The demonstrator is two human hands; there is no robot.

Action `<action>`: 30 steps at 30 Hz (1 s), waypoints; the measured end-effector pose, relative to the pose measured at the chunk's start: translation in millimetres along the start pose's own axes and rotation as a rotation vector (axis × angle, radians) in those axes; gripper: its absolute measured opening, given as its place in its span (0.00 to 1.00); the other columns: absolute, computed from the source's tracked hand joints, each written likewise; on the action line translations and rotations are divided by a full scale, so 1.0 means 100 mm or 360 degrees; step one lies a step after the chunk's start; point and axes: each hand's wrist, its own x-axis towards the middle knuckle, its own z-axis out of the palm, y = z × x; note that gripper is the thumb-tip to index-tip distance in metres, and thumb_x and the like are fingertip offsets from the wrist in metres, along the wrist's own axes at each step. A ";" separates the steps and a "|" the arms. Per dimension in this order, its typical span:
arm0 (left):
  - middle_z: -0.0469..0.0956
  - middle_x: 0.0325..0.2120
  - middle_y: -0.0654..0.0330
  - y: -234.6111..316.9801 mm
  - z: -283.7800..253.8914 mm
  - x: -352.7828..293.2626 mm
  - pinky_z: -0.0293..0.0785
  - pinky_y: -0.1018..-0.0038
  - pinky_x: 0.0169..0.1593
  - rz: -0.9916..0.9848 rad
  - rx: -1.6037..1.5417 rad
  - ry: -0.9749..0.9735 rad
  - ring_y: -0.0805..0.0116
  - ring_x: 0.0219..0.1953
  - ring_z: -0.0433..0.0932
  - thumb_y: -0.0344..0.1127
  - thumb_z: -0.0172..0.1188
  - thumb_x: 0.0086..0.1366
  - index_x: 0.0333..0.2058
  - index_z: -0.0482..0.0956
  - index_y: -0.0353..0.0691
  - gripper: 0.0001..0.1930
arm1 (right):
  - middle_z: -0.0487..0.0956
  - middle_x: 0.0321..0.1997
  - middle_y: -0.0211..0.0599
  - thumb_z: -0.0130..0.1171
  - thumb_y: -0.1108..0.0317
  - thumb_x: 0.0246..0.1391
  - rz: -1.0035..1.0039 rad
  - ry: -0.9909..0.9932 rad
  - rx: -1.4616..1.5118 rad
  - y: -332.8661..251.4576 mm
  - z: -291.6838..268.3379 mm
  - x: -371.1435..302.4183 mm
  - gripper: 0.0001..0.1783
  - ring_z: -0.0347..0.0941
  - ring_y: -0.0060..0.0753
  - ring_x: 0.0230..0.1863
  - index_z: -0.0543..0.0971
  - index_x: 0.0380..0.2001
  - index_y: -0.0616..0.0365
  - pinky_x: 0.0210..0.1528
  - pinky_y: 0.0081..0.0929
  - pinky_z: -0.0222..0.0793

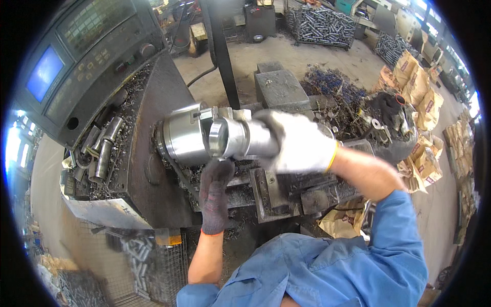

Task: The person repeatedly loads hollow metal cylinders into a lathe chuck, secures them, and removes them after processing. They place the processed cylinders into a wire basket. The person also uses a long metal bar to adjust the chuck.

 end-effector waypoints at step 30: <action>0.78 0.30 0.64 -0.31 -2.45 -2.53 0.71 0.70 0.34 -0.0389 0.0865 0.1847 0.70 0.30 0.74 0.47 0.55 0.74 0.42 0.81 0.43 0.14 | 0.84 0.58 0.52 0.78 0.53 0.38 0.0036 -0.0852 -0.0127 1.58 0.61 1.50 0.55 0.82 0.51 0.57 0.70 0.71 0.60 0.60 0.38 0.77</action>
